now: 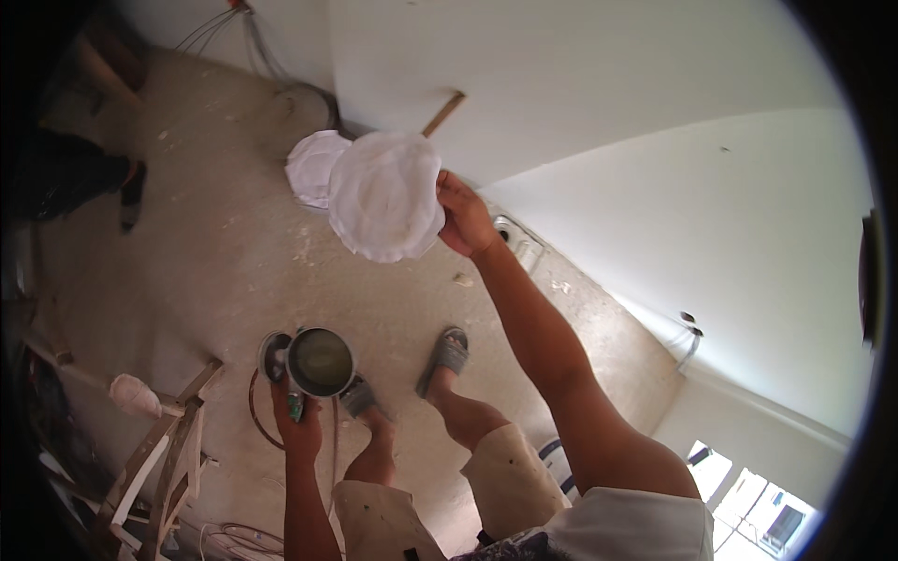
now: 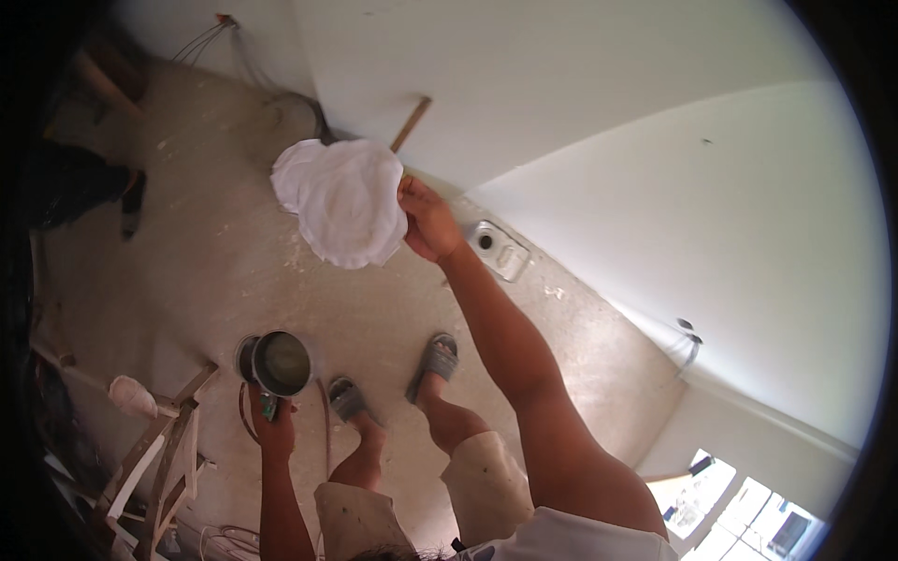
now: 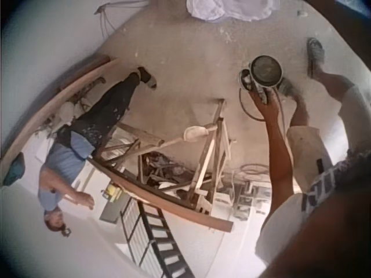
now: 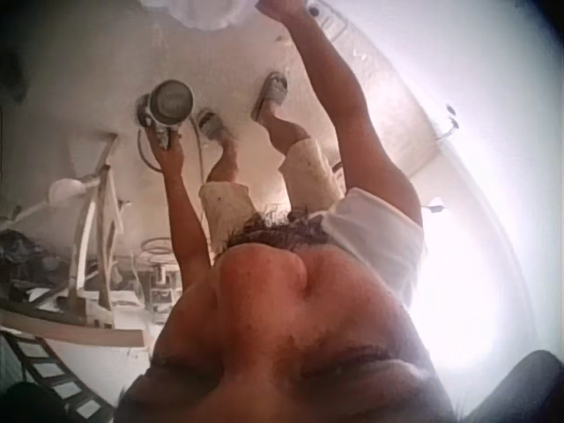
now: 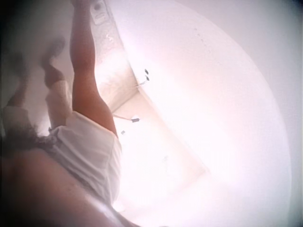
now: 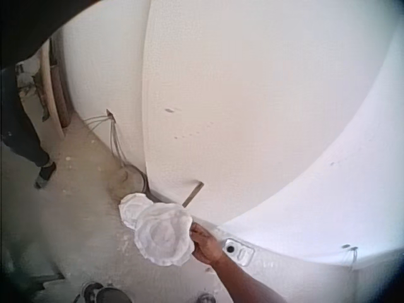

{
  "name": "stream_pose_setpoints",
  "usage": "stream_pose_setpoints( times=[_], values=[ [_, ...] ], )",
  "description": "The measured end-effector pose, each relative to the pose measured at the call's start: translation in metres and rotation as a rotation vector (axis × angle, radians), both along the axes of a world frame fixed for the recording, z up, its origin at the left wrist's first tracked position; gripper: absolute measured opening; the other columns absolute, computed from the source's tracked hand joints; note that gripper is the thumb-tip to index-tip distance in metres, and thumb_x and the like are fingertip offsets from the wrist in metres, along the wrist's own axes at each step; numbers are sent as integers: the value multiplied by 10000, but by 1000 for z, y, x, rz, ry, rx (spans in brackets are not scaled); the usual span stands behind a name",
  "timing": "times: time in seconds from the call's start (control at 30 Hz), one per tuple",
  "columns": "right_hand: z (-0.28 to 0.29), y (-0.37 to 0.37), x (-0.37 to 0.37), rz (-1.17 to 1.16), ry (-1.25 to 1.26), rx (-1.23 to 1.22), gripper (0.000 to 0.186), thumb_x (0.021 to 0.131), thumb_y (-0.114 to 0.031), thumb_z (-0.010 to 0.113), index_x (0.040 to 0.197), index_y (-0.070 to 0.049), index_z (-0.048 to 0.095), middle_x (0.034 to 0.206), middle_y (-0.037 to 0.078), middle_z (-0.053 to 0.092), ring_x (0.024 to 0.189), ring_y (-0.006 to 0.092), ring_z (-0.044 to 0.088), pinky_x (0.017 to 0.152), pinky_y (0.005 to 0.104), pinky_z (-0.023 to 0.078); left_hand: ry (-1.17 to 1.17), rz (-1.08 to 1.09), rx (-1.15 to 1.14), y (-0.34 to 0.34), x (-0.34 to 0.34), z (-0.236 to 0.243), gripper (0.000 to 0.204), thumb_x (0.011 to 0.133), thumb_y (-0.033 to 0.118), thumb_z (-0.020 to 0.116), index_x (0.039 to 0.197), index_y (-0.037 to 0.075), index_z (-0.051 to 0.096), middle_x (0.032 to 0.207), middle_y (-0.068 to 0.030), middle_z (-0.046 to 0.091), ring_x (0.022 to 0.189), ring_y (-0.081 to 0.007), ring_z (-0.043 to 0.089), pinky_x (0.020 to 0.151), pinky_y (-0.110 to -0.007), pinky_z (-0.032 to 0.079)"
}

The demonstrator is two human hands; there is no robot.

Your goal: The person uses a spray gun to apply a finish to a large wooden tabletop. They refill the spray gun's container from a metal can and continue spraying the surface evenly.

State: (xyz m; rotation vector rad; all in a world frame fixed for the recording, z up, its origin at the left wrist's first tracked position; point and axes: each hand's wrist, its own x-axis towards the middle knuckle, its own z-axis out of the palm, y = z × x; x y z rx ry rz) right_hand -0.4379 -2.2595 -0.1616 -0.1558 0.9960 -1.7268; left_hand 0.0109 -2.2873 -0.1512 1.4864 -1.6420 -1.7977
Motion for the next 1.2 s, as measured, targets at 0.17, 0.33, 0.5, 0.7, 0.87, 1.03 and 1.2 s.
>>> stream_pose_setpoints(
  times=[0.17, 0.33, 0.5, 0.7, 0.87, 1.03, 1.2],
  values=[
    [-41, 141, -10, -87, 383, 630, 204, 1023, -142, 533, 1197, -42, 572, 1097, 90, 652, 987, 189, 644, 818, 341, 554, -41, -31, -145, 11, -46, 51, 576, 965, 53, 663, 1480, -8, 411, 1195, -122, 653, 892, -186, 708, 641, -276, 569],
    [-43, 241, -24, -329, 1233, 990, 231, 999, -101, 564, 1203, 6, 578, 1104, 249, 683, 961, 367, 692, 825, 447, 541, -13, -45, -71, 30, -87, 66, 529, 976, 75, 642, 1462, 10, 445, 1125, -107, 682, 892, -168, 705, 627, -265, 556],
    [-64, 232, -23, -171, 1367, 898, 271, 962, -116, 655, 1195, 9, 597, 1291, 252, 625, 1192, 465, 586, 1018, 450, 475, -11, -184, -140, 44, -127, 68, 583, 962, 96, 669, 1486, 11, 428, 1167, -118, 666, 869, -159, 693, 640, -270, 559],
    [94, 188, 38, 162, 328, 503, 415, 1047, -354, 565, 1308, -32, 590, 1293, 145, 651, 1144, 275, 655, 942, 400, 527, -67, -455, -92, 58, -147, 122, 583, 971, 127, 663, 1505, 17, 454, 1495, -204, 452, 1360, -348, 449, 1100, -426, 365],
    [183, 217, 58, 242, 68, 282, 583, 1047, -585, 452, 1297, -78, 596, 1276, 86, 645, 1146, 228, 638, 948, 394, 515, 0, -877, -270, 75, -181, 231, 571, 978, 203, 655, 1491, 20, 483, 1516, -275, 418, 1424, -445, 404, 1169, -489, 328],
    [254, 264, 113, 388, 226, 299, 561, 1021, -584, 509, 1207, -70, 637, 1193, 83, 660, 1100, 198, 619, 912, 378, 501, 107, -1104, -205, 102, -130, 291, 587, 968, 192, 651, 1497, 12, 471, 1519, -290, 413, 1433, -449, 391, 1170, -494, 318],
    [295, 308, 192, 44, 485, 361, 676, 986, -629, 556, 1160, 17, 651, 1117, 117, 667, 1095, 245, 608, 945, 399, 485, 152, -1412, -208, 107, -87, 294, 634, 958, 77, 641, 1535, 23, 385, 1392, -203, 483, 1198, -286, 533, 948, -380, 458]
  ],
)
